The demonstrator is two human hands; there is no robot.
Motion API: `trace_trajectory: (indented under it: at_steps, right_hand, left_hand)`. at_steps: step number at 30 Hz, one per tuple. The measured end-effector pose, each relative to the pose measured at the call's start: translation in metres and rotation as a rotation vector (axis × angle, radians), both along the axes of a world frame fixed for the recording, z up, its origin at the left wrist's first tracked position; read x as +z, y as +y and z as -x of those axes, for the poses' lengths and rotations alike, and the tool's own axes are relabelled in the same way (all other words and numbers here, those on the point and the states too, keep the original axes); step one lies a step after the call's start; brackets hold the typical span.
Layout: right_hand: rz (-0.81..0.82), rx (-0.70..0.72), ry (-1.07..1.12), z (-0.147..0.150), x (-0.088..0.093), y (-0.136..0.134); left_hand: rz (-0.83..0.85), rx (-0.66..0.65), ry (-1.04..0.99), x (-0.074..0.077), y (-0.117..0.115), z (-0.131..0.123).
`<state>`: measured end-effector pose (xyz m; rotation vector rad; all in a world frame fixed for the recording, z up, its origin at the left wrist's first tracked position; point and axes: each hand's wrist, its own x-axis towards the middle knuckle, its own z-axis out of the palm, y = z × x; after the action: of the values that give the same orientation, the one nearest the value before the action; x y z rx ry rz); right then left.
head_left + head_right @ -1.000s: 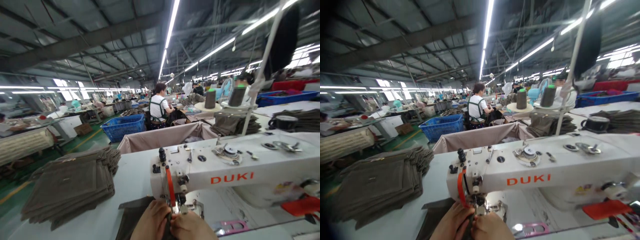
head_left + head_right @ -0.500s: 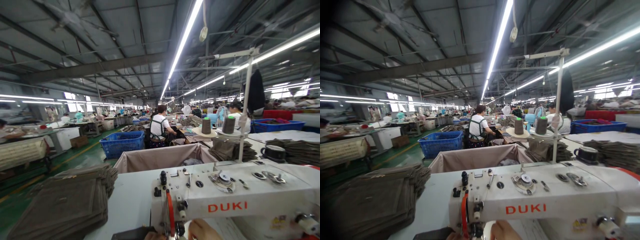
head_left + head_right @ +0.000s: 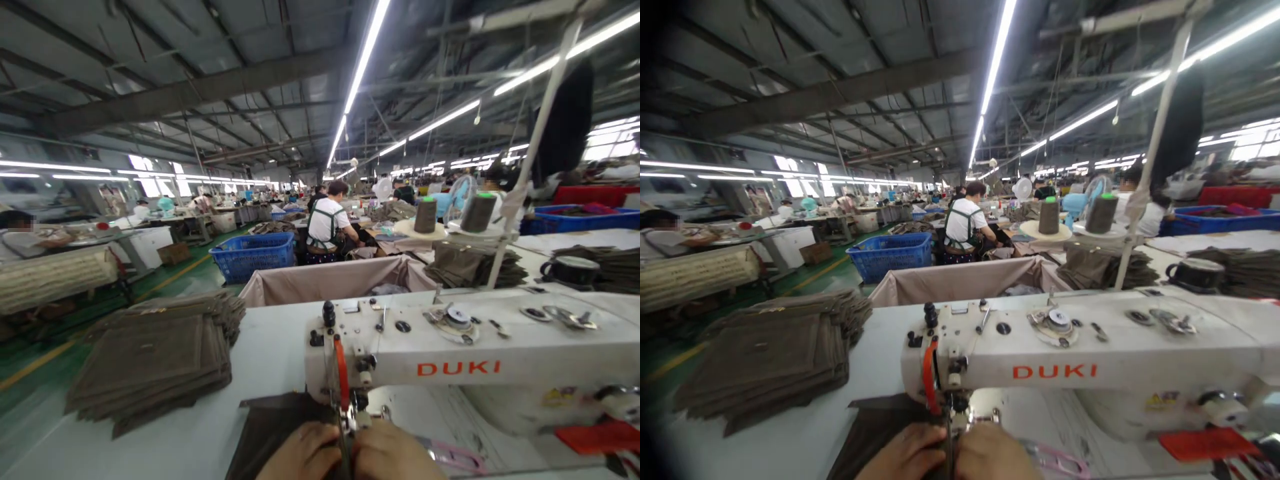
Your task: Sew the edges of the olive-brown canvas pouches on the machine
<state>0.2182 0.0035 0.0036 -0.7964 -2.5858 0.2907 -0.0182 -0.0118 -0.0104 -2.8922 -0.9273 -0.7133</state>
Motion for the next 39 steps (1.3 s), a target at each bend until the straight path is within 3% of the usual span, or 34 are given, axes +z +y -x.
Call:
trace_trajectory:
  at_steps: [6,13,15,19,24,39]
  right_hand:
    - [0.150,0.034,0.101,-0.006,0.004,-0.015]
    - [0.109,0.090,0.052,-0.003,0.003,-0.016]
    - [0.103,0.129,0.050,-0.002,0.000,-0.017]
    - [0.085,0.160,0.044,0.000,-0.002,-0.018]
    - [0.079,0.149,0.037,0.001,0.001,-0.022]
    - [0.142,0.133,0.091,0.007,0.003,-0.025]
  left_hand:
    - [0.277,0.238,-0.064,0.021,-0.032,-0.006]
    - [0.401,0.311,-0.233,0.024,-0.027,-0.005]
    - [0.416,0.277,-0.233,0.027,-0.025,-0.001]
    - [0.281,0.118,-0.020,0.026,-0.028,-0.003]
    - [0.215,0.116,0.173,0.020,-0.029,-0.013]
    - [0.152,0.081,0.126,0.030,-0.010,-0.017]
